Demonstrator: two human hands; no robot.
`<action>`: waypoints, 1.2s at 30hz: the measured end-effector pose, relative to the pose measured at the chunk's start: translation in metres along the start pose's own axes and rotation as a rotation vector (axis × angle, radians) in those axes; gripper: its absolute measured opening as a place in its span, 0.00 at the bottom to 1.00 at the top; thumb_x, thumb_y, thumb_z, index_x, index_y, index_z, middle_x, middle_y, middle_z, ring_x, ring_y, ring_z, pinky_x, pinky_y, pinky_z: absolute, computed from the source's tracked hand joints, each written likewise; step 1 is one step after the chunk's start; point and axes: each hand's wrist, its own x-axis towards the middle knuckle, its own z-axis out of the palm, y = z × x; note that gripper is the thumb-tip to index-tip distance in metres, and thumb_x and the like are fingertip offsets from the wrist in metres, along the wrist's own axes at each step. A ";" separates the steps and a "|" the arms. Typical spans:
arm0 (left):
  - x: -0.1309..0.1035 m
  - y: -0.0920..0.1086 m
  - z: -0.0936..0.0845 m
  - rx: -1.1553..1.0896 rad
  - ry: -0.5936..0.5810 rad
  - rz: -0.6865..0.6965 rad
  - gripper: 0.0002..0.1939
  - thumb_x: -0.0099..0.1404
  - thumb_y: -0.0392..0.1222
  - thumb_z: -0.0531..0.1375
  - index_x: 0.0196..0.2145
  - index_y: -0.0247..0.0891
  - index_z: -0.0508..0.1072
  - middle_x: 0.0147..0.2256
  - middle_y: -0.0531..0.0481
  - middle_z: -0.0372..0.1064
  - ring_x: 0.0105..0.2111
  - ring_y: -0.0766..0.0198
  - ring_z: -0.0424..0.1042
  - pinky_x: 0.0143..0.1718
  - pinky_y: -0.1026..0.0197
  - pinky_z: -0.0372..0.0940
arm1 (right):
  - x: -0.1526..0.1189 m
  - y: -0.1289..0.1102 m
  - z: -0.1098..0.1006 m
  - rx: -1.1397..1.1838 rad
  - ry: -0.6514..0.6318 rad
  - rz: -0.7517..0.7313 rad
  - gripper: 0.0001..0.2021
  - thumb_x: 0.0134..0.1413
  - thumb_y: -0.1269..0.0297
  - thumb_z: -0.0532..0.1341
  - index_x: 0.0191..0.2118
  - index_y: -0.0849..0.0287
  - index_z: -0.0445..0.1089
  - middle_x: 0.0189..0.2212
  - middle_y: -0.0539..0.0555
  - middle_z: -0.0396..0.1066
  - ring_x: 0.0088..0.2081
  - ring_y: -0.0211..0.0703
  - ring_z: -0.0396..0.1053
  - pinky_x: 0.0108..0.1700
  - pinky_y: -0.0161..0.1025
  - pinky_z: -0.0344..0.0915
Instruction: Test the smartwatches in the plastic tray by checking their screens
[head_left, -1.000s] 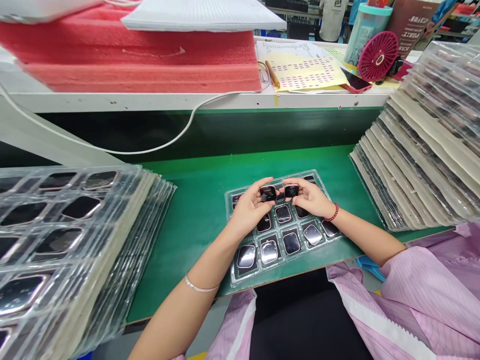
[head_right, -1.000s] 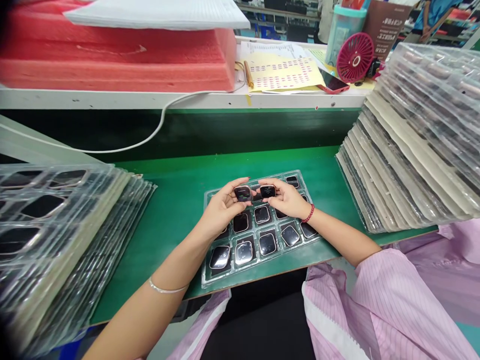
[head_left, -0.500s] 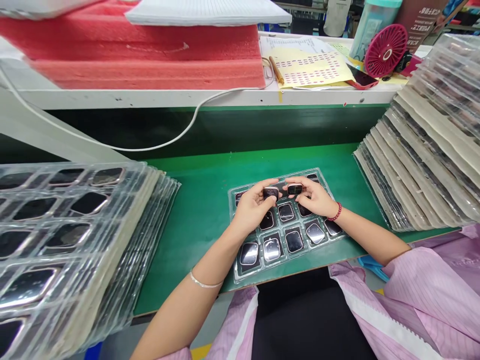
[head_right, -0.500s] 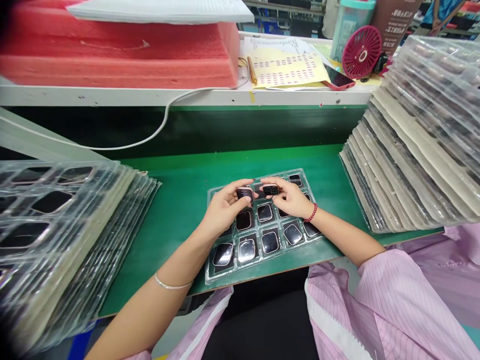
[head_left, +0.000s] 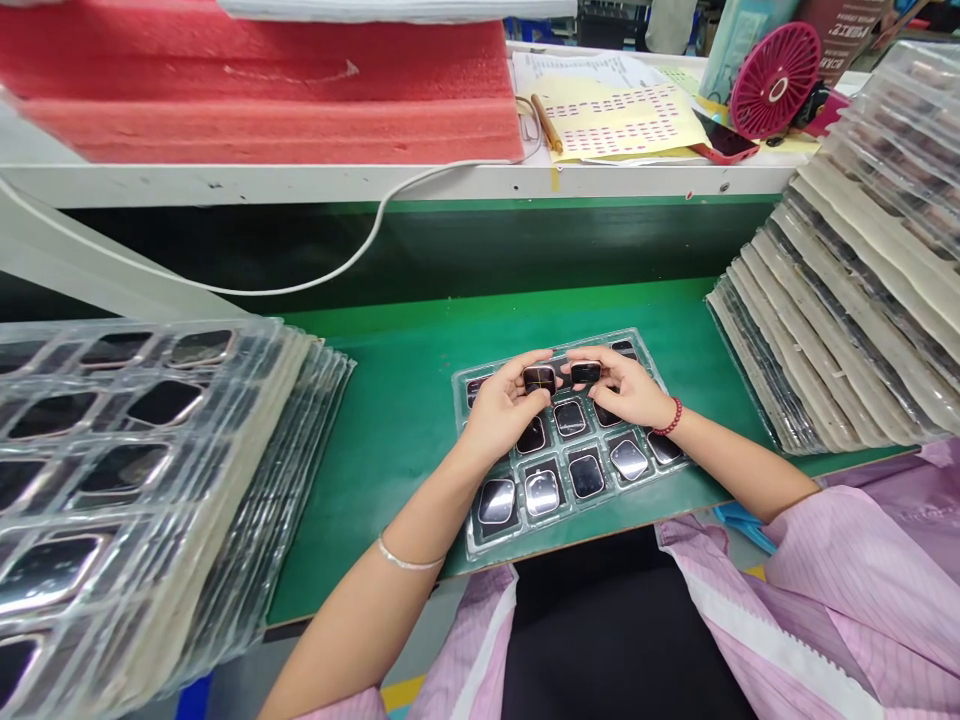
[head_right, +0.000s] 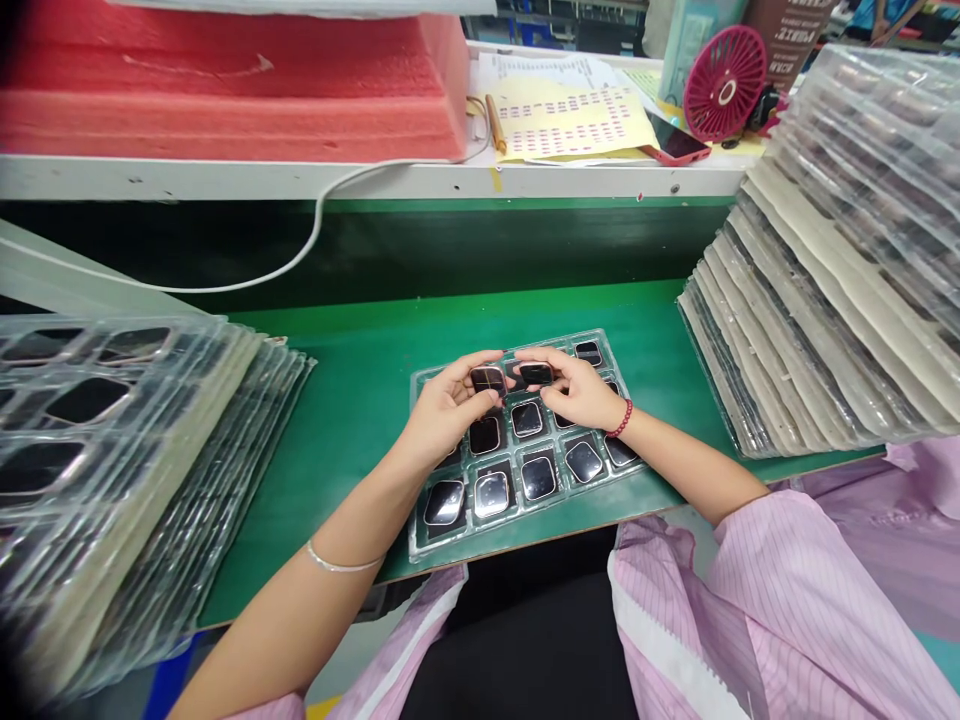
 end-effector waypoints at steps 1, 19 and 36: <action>0.000 0.000 0.000 0.005 -0.004 0.000 0.27 0.54 0.36 0.63 0.54 0.38 0.70 0.40 0.46 0.76 0.44 0.54 0.76 0.46 0.53 0.70 | 0.000 0.000 0.000 0.009 -0.002 0.007 0.24 0.54 0.73 0.57 0.58 0.57 0.63 0.57 0.61 0.66 0.54 0.50 0.71 0.48 0.45 0.75; 0.001 0.007 -0.008 -0.120 -0.100 -0.101 0.35 0.47 0.29 0.60 0.55 0.39 0.68 0.47 0.43 0.74 0.34 0.62 0.74 0.24 0.67 0.65 | 0.004 0.000 -0.012 0.216 -0.071 0.135 0.31 0.50 0.74 0.55 0.61 0.57 0.58 0.56 0.58 0.69 0.45 0.44 0.75 0.32 0.33 0.76; -0.003 0.003 0.000 0.027 -0.025 0.056 0.26 0.57 0.41 0.66 0.53 0.37 0.69 0.41 0.45 0.75 0.39 0.58 0.75 0.41 0.57 0.70 | 0.002 -0.007 -0.005 0.080 0.018 0.079 0.18 0.57 0.67 0.58 0.54 0.58 0.65 0.48 0.57 0.73 0.42 0.44 0.75 0.43 0.41 0.76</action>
